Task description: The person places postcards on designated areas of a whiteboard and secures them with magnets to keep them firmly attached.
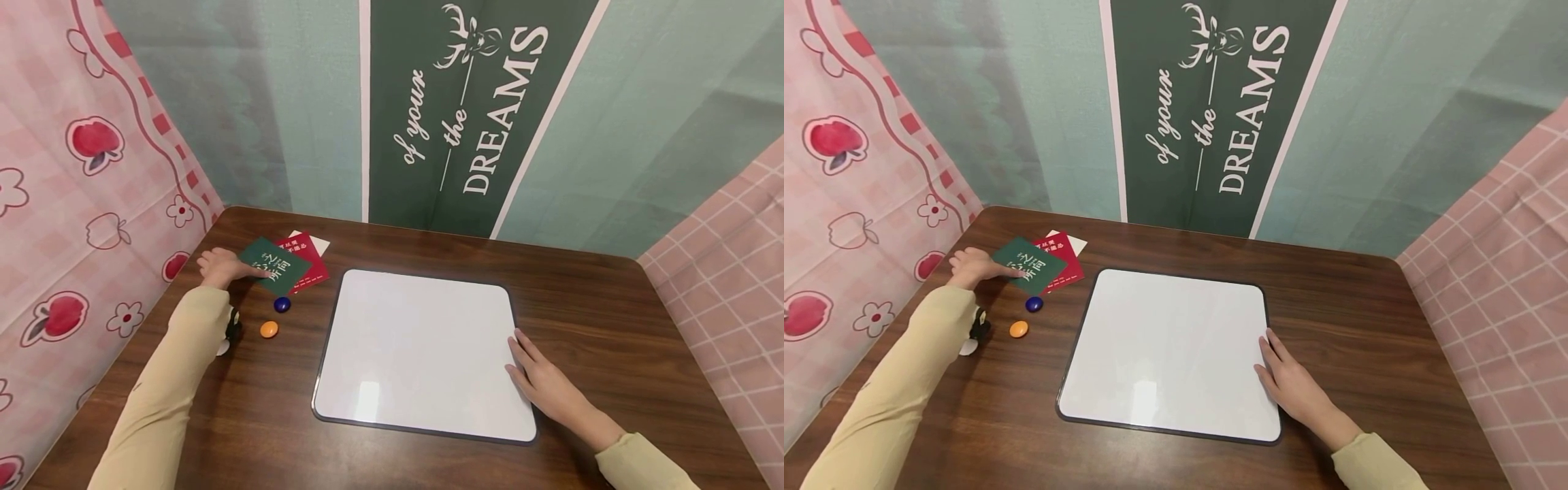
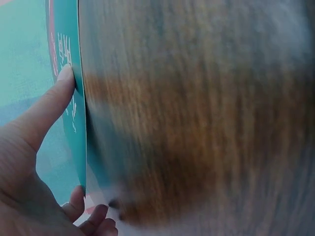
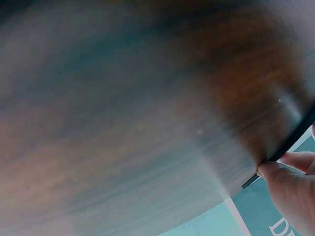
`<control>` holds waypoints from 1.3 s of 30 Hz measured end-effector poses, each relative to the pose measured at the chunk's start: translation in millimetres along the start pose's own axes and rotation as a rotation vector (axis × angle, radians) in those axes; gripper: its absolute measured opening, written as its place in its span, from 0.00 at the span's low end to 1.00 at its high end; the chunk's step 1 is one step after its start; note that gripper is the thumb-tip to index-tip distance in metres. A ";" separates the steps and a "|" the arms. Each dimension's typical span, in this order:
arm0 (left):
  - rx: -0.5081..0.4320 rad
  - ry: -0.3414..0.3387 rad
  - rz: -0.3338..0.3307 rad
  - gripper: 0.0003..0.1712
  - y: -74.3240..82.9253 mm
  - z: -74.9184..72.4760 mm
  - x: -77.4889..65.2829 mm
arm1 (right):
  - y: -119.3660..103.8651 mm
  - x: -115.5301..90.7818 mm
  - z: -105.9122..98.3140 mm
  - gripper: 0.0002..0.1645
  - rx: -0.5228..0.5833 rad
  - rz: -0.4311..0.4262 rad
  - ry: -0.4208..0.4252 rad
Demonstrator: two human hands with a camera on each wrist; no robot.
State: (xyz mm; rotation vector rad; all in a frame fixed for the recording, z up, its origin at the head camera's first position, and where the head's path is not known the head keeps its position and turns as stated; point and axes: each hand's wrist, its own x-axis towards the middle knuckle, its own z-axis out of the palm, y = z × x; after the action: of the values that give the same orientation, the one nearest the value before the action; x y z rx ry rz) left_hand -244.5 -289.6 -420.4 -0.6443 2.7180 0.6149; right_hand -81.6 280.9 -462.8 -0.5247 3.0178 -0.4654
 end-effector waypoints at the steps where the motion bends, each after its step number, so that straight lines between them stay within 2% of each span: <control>1: -0.005 0.002 0.001 0.63 0.2 0.0 -0.3 | 0.0 0.1 -0.1 0.34 0.000 -0.002 0.001; 11: -0.170 0.010 0.007 0.65 2.4 2.7 -4.2 | 1.1 0.1 0.5 0.34 0.001 -0.001 -0.004; 17: -0.304 0.029 -0.012 0.60 7.1 5.3 -7.4 | 0.9 0.2 0.5 0.34 0.000 -0.003 -0.002; 25: -0.361 0.041 0.031 0.65 11.9 5.3 -9.6 | 0.8 -0.1 -0.2 0.34 -0.001 0.001 -0.002; 30: -0.384 0.072 0.042 0.66 13.2 6.6 -9.1 | 1.0 0.1 -0.2 0.34 -0.001 -0.001 0.000; 36: -0.421 0.116 0.046 0.63 13.8 8.3 -8.0 | 1.3 0.1 0.1 0.34 -0.002 -0.006 0.005; 39: -0.421 0.131 0.063 0.58 13.8 9.3 -7.6 | 1.1 0.2 0.1 0.34 -0.010 -0.011 0.008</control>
State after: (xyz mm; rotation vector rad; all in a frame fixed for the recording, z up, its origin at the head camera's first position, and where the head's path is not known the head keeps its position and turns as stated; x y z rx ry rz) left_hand -243.0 -271.3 -421.1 -0.7166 2.7543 1.2208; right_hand -82.2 281.8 -463.3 -0.5414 3.0283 -0.4537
